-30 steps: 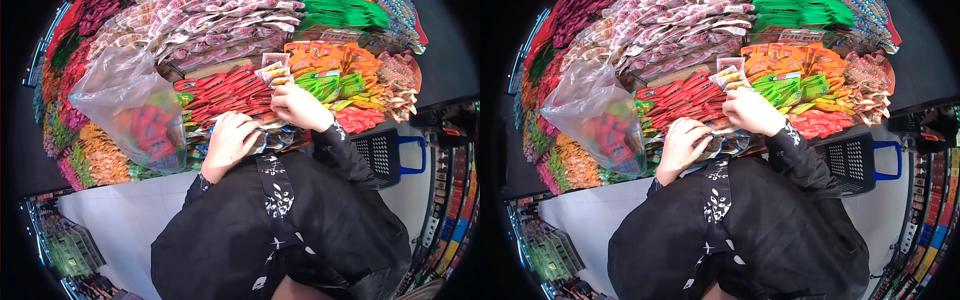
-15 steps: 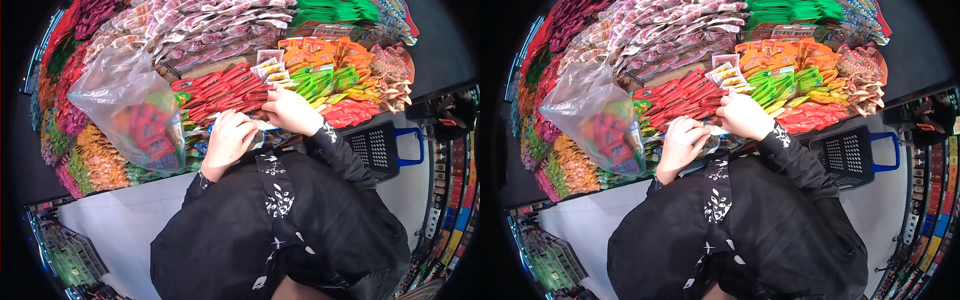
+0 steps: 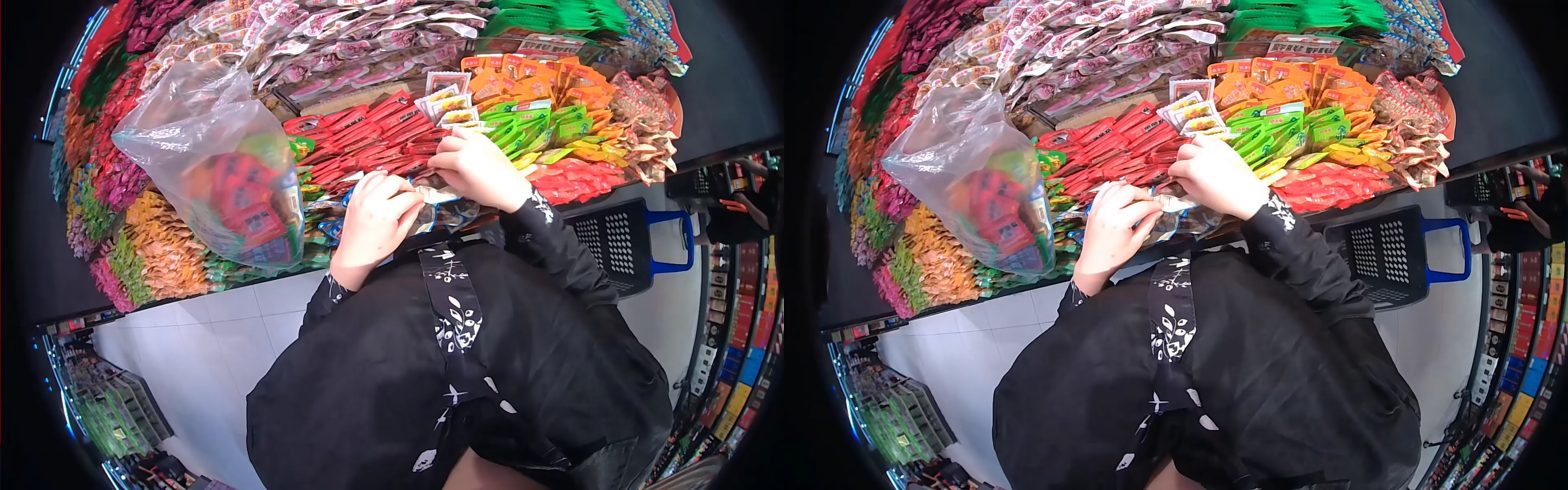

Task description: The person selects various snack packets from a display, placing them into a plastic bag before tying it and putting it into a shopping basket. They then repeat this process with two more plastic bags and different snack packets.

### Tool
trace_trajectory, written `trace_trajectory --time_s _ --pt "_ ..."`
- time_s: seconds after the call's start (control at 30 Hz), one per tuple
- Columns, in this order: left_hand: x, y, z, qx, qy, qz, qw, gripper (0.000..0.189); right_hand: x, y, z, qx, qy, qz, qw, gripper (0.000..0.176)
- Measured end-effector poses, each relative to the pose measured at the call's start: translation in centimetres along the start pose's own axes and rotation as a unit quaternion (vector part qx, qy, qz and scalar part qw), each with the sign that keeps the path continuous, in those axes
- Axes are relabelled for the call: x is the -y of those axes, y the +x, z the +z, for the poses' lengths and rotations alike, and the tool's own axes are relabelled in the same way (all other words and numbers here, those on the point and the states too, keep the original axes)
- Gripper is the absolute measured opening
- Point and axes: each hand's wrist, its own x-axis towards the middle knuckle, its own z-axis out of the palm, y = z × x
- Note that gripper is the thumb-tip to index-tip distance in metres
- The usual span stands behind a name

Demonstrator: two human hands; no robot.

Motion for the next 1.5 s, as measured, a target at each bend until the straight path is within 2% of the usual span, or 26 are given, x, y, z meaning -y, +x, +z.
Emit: trace_trajectory --time_s 0.03,0.07,0.1,0.13,0.17,0.2,0.23,0.3,0.4,0.43,0.47,0.5,0.53,0.57,0.6,0.67,0.77,0.8,0.83,0.9,1.07,1.17,1.2,1.33,1.43,1.5 --pt "0.0 -0.1 -0.2 0.006 -0.002 -0.007 1.0 0.015 -0.2 0.0 -0.5 -0.024 0.03 -0.011 0.999 0.021" --pt "0.0 -0.1 -0.2 0.012 -0.005 -0.014 1.0 0.018 -0.2 -0.2 -1.2 -0.09 0.169 0.06 0.98 0.012" --pt "-0.2 0.0 -0.2 -0.015 -0.012 -0.032 0.999 0.023 -0.3 -0.7 -2.0 -0.149 0.283 0.156 0.935 0.014" --pt "-0.6 0.2 -0.2 -0.04 -0.02 -0.049 0.998 0.028 -0.6 -0.9 -2.9 -0.201 0.429 0.182 0.862 0.017" --pt "-0.9 0.4 -0.2 -0.063 -0.029 -0.065 0.995 0.033 -0.7 -1.1 -3.7 -0.249 0.562 0.204 0.762 0.021" --pt "-0.9 0.2 -0.5 -0.065 -0.031 -0.071 0.995 0.044 -0.4 -1.0 -4.5 -0.281 0.575 0.222 0.736 0.023" --pt "-1.2 0.4 -0.7 -0.093 -0.053 -0.088 0.99 0.043 -0.1 -1.0 -4.9 -0.313 0.586 0.239 0.708 0.025" --pt "-1.7 0.7 -1.2 -0.118 -0.102 -0.115 0.981 0.043 0.2 -0.9 -4.7 -0.31 0.555 0.228 0.737 0.025" --pt "-2.7 2.1 -1.4 -0.139 -0.19 -0.167 0.957 0.038 2.9 -0.7 -3.9 -0.201 0.534 0.251 0.782 0.026" --pt "-2.8 2.5 -1.4 -0.146 -0.214 -0.181 0.949 0.037 3.8 -0.1 -2.9 -0.19 0.533 0.21 0.797 0.027" --pt "-2.5 2.8 -1.5 -0.119 -0.173 -0.158 0.965 0.029 4.6 0.1 -3.1 -0.138 0.481 0.197 0.843 0.028" --pt "-2.4 2.9 -1.4 -0.131 -0.206 -0.176 0.954 0.026 5.1 0.4 -3.6 -0.086 0.425 0.182 0.883 0.028" --pt "-2.4 2.9 -1.2 -0.142 -0.239 -0.192 0.941 0.023 4.2 0.6 -2.9 -0.129 0.422 0.149 0.885 0.028" --pt "-2.3 2.9 -0.9 -0.153 -0.273 -0.209 0.926 0.021 2.9 0.9 -3.6 -0.106 0.501 0.172 0.841 0.024" --pt "-1.7 2.6 -0.7 -0.147 -0.273 -0.237 0.921 0.015 1.8 1.3 -4.2 -0.167 0.393 0.17 0.888 0.02" --pt "-1.4 2.5 -0.9 -0.143 -0.409 -0.26 0.863 0.019 -0.8 1.9 -5.0 -0.245 0.205 0.177 0.931 0.016" --pt "-1.2 2.6 -0.9 -0.178 -0.576 -0.278 0.748 0.03 -4.2 2.7 -4.6 -0.197 0.0 0.075 0.978 0.025" --pt "-1.1 2.4 -0.9 -0.178 -0.611 -0.29 0.714 0.033 -4.3 3.3 -4.6 -0.123 -0.011 0.069 0.99 0.034" --pt "-1.1 2.6 -1.1 -0.182 -0.644 -0.304 0.678 0.033 -5.2 3.6 -3.5 -0.13 -0.058 0.034 0.989 0.039" --pt "-1.1 2.5 -1.8 -0.188 -0.644 -0.292 0.681 0.038 -6.0 3.7 -2.3 -0.106 -0.106 0.04 0.988 0.039" --pt "-0.2 2.1 -1.7 -0.211 -0.577 -0.268 0.742 0.036 -6.4 3.7 -2.1 -0.051 -0.016 0.12 0.991 0.021" --pt "-0.3 2.0 -1.8 -0.197 -0.568 -0.265 0.754 0.033 -5.9 4.5 -2.7 -0.142 -0.139 0.045 0.979 0.022" --pt "-0.1 2.0 -1.8 -0.196 -0.572 -0.264 0.752 0.032 -6.2 4.8 -2.9 -0.13 -0.143 0.025 0.981 0.021" --pt "0.3 1.6 -1.8 -0.196 -0.584 -0.264 0.742 0.032 -7.7 6.1 -3.2 0.033 0.062 0.112 0.991 0.015" --pt "0.3 1.5 -2.0 -0.208 -0.591 -0.262 0.734 0.031 -7.6 6.7 -3.2 0.049 0.071 0.151 0.985 0.016" --pt "0.3 1.4 -2.1 -0.212 -0.595 -0.263 0.73 0.03 -7.5 6.7 -2.9 0.023 0.035 0.105 0.994 0.016"
